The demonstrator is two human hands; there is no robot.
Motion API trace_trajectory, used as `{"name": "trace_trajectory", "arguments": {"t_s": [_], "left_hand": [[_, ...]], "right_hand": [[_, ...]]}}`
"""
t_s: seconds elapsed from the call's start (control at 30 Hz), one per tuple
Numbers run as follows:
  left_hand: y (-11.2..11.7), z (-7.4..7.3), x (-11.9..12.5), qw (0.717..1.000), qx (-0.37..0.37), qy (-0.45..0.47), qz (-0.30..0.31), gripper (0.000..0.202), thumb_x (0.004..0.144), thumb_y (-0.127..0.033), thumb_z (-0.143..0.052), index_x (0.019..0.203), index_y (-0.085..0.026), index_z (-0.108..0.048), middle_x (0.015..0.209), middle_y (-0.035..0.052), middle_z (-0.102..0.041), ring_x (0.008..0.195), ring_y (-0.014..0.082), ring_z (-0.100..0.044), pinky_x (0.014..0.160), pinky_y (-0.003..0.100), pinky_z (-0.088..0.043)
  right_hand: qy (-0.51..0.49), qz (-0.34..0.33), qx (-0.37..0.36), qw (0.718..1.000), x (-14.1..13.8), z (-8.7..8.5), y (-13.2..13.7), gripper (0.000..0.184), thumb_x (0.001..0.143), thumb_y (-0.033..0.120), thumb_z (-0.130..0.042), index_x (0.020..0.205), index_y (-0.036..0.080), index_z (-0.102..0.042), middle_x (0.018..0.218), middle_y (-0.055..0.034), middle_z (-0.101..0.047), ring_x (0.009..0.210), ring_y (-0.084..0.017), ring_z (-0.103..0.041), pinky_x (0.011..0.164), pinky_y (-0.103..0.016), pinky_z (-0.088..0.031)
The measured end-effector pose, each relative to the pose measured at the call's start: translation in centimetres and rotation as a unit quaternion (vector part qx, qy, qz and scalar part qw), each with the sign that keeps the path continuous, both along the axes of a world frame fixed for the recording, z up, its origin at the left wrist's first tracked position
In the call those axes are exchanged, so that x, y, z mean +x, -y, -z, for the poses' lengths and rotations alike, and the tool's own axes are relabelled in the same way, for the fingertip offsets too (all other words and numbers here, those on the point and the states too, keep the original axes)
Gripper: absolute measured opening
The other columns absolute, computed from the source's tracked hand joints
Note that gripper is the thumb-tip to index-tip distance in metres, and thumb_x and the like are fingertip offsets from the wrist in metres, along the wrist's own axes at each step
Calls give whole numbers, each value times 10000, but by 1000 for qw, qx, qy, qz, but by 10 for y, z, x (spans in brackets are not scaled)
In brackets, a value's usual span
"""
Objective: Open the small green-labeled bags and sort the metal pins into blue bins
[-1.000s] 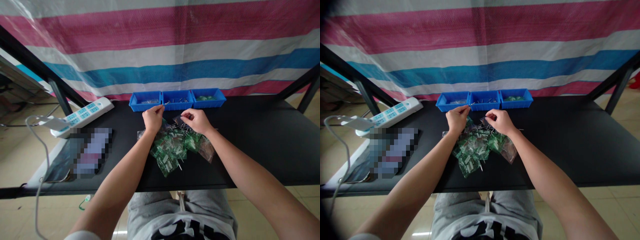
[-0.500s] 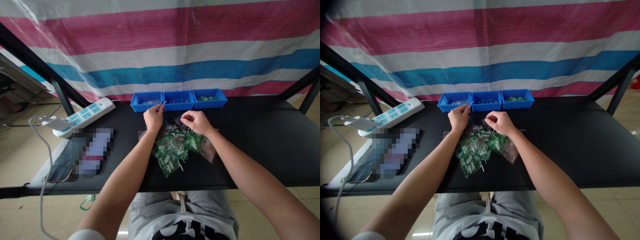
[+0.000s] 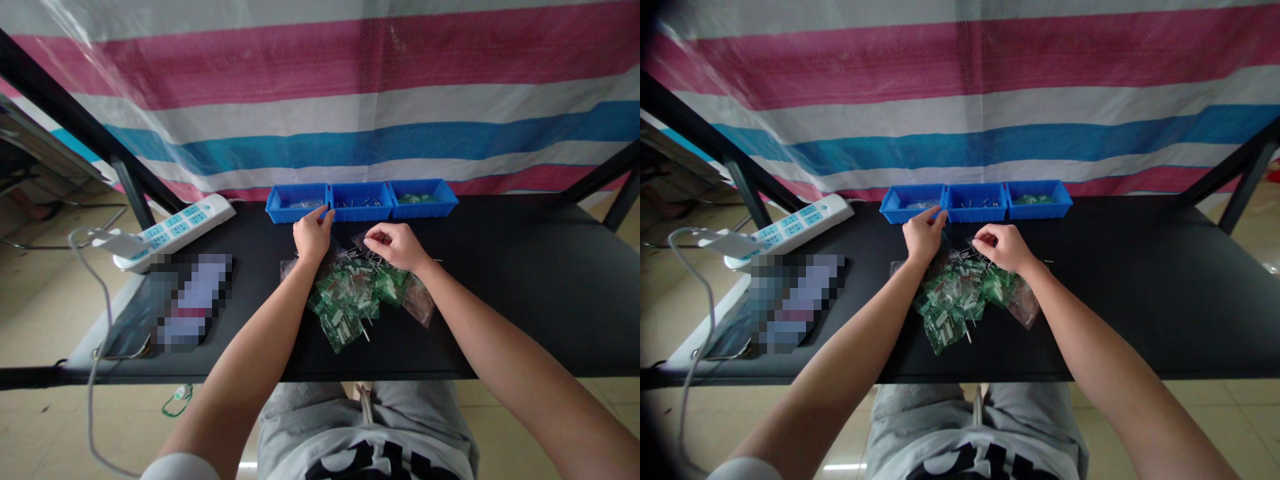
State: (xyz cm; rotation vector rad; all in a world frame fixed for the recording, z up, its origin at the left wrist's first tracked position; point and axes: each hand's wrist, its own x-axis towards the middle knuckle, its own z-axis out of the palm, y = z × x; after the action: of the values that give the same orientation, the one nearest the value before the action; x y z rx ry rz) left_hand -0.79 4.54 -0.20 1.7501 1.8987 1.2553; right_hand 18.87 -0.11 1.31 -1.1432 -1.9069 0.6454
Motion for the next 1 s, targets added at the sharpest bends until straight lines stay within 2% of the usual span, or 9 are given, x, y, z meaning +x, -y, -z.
{"name": "trace_trajectory", "arguments": {"t_s": [0.23, 0.43, 0.57, 0.67, 0.77, 0.87, 1.0], "left_hand": [[1, -1, 0, 1000, 3, -6, 5, 367, 829, -441, -601, 1059, -195, -747, 731, 45, -739, 687, 198, -673, 762, 296, -488], [5, -4, 1, 999, 10, -21, 23, 279, 825, -422, -598, 891, -208, -762, 711, 34, -728, 655, 183, -647, 680, 276, -468], [9, -10, 2, 989, 15, -78, 125, 217, 810, -349, -609, 864, -195, -753, 757, 34, -723, 720, 185, -639, 725, 289, -469], [13, -14, 3, 962, 20, -153, 226, 179, 780, -317, -639, 857, -201, -751, 826, 48, -724, 826, 209, -632, 808, 325, -458], [18, -15, 6, 929, -9, -222, 295, 172, 776, -326, -638, 857, -223, -750, 902, 55, -722, 919, 238, -620, 869, 375, -428], [22, -13, 9, 913, -43, -271, 302, 178, 777, -343, -626, 863, -246, -749, 977, 67, -706, 1010, 273, -593, 911, 431, -393], [23, -10, 11, 914, -79, -282, 282, 187, 769, -345, -615, 857, -242, -744, 1023, 93, -678, 1064, 316, -550, 924, 483, -370]], "right_hand": [[7, 42, 29, 999, 4, 1, -4, 170, 806, 288, -591, 728, 171, -686, 675, -26, -706, 592, -146, -616, 578, -254, -452], [22, 94, 53, 994, 8, 7, -11, 129, 788, 246, -591, 742, 179, -691, 690, -35, -704, 613, -166, -622, 620, -282, -472], [113, 70, 77, 988, 9, 11, -14, 61, 748, 190, -634, 729, 187, -692, 738, -52, -709, 716, -196, -626, 712, -318, -477], [185, 48, 80, 978, 10, 15, -15, 49, 750, 188, -648, 741, 187, -696, 770, -68, -706, 789, -222, -614, 757, -343, -463], [209, 54, 74, 974, 11, 19, -16, 69, 771, 198, -634, 750, 193, -699, 783, -71, -694, 797, -224, -600, 769, -350, -452], [207, 90, 82, 971, 13, 22, -19, 83, 776, 210, -626, 764, 183, -703, 816, -87, -689, 812, -235, -594, 816, -378, -445], [213, 123, 83, 966, 17, 26, -22, 180, 786, 214, -611, 906, 163, -735, 901, -109, -690, 862, -255, -584, 883, -418, -429]]}}
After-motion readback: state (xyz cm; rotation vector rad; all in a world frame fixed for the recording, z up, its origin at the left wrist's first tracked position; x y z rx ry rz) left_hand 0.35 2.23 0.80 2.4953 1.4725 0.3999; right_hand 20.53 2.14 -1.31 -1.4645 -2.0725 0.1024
